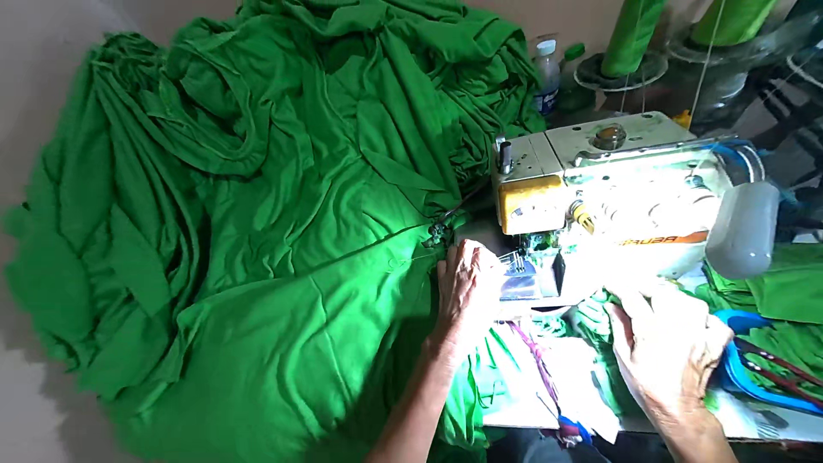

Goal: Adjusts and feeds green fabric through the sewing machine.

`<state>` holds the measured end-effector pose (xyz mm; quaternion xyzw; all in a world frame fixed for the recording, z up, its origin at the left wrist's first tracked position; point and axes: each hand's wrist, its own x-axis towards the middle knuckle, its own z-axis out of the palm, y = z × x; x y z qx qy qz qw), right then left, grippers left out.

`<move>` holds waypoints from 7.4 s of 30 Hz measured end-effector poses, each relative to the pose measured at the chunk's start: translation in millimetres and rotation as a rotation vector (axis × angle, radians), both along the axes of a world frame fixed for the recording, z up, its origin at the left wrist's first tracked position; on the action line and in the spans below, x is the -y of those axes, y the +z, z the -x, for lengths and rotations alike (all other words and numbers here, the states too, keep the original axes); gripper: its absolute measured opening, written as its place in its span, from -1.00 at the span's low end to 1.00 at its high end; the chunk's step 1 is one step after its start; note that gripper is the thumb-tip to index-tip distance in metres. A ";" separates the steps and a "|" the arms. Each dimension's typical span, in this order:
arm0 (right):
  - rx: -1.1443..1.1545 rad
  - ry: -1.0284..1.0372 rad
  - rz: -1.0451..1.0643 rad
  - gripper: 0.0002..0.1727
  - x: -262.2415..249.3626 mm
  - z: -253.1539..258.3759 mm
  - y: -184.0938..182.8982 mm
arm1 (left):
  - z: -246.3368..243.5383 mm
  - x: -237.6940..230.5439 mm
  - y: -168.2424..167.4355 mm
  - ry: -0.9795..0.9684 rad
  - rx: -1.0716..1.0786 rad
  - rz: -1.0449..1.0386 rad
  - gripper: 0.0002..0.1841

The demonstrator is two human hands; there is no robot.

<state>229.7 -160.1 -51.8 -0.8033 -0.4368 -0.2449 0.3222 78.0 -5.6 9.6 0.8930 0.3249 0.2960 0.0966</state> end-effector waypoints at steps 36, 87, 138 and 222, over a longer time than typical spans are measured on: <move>-0.409 -0.170 -0.269 0.64 -60.2 6.6 9.4 | -5.7 1.4 2.0 0.040 0.065 0.072 -0.84; -0.544 0.045 -0.231 -0.46 47.3 -81.7 47.1 | -19.2 5.2 14.1 0.199 -0.103 0.227 -0.78; -0.307 0.056 0.103 -0.61 55.8 -143.3 49.0 | -14.4 -1.7 3.0 0.022 -0.015 0.111 -0.81; -1.132 0.269 0.078 -0.82 -63.3 27.3 73.2 | -8.9 3.4 4.7 0.006 -0.019 0.131 -0.77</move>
